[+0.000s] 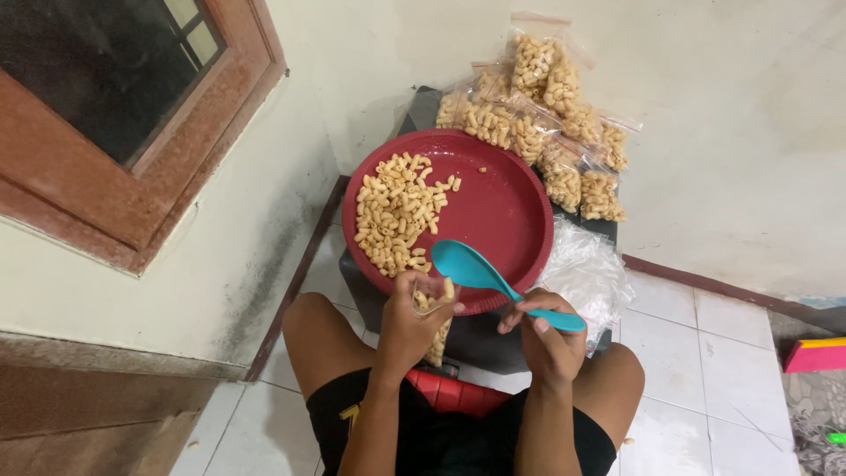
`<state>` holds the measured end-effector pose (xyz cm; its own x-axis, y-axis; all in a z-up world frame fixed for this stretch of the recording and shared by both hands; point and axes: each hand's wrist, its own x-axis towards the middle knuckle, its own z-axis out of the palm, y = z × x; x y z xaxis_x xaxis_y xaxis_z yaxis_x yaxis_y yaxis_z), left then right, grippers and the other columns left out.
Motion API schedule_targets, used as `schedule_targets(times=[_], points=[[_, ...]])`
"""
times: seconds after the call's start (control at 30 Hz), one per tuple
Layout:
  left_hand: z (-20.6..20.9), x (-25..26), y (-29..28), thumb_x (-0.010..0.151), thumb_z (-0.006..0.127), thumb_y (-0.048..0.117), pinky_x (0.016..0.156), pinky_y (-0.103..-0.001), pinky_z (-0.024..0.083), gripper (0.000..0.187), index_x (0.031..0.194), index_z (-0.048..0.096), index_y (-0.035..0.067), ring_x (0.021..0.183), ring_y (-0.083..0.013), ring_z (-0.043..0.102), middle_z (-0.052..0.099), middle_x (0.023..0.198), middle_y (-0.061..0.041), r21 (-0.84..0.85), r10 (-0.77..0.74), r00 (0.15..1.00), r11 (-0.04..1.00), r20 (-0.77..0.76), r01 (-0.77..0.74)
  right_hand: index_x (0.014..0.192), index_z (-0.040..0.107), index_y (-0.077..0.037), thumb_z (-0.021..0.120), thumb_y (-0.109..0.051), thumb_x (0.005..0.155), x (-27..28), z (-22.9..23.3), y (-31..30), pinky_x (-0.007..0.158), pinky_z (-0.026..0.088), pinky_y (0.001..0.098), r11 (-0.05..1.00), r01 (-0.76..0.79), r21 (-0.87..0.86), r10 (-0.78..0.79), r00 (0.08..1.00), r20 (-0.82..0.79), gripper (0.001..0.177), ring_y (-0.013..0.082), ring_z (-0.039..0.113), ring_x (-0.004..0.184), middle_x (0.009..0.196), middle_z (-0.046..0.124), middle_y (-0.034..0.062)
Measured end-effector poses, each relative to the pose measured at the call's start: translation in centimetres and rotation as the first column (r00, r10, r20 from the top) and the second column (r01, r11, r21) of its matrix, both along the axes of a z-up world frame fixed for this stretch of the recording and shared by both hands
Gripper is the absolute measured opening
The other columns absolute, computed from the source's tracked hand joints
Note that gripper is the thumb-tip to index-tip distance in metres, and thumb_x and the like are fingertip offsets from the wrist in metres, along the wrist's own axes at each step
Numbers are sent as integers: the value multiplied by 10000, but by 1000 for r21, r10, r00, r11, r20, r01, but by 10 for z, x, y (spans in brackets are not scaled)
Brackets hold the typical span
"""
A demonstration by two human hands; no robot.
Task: Manually scooping snacks from a large tray into small plastic bags for individual sale.
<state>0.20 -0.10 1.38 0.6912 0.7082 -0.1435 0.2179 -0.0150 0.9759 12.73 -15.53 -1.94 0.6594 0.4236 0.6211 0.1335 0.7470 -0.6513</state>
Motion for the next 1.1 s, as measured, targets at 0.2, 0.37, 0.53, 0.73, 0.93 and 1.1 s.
schedule_targets(times=[0.2,0.37,0.53,0.73,0.93,1.1], points=[[-4,2,-2,707,888,270,856,-425,544,513,1059,560,92,1006,-309,719,762,1012,-123,25,-4,996,1000,90,2,918,593,144,526,-96,869,0,2,-3,538,528,388,995,96,-29,-97,995,-28,254,355,649,555,645,576,272],[1,-3,2,847,767,197,842,-439,550,286,1021,580,68,973,-288,720,762,991,-138,36,27,977,999,210,-35,994,599,132,532,-76,922,3,8,3,568,514,361,920,327,-217,-348,936,-63,230,318,648,598,699,600,258],[0,-11,12,909,678,191,816,-414,560,180,1018,612,63,961,-244,713,776,998,-138,-41,116,947,993,299,-108,1073,639,108,552,-20,942,2,14,20,566,526,331,768,362,-528,-507,848,-156,203,281,666,607,795,669,256],[0,-19,25,923,635,112,824,-347,535,144,1047,621,41,936,-198,678,761,980,-157,-159,366,818,930,443,-330,1146,621,133,572,-8,920,-11,8,43,553,552,366,707,245,-663,-439,887,-141,271,282,666,565,839,698,292],[-30,-28,39,900,648,66,866,-349,546,230,1102,553,11,946,-261,719,728,1023,-204,-305,489,703,872,517,-382,1097,669,129,608,-21,899,-19,-2,52,485,554,352,777,14,-629,-217,944,-247,255,286,672,499,835,713,321],[-13,-26,34,854,731,109,833,-290,507,351,1148,552,43,930,-164,673,724,1017,-143,-284,448,757,893,475,-350,1080,649,143,564,-114,936,0,-26,43,435,524,319,838,-77,-540,-173,902,-397,306,264,649,463,751,689,290]])
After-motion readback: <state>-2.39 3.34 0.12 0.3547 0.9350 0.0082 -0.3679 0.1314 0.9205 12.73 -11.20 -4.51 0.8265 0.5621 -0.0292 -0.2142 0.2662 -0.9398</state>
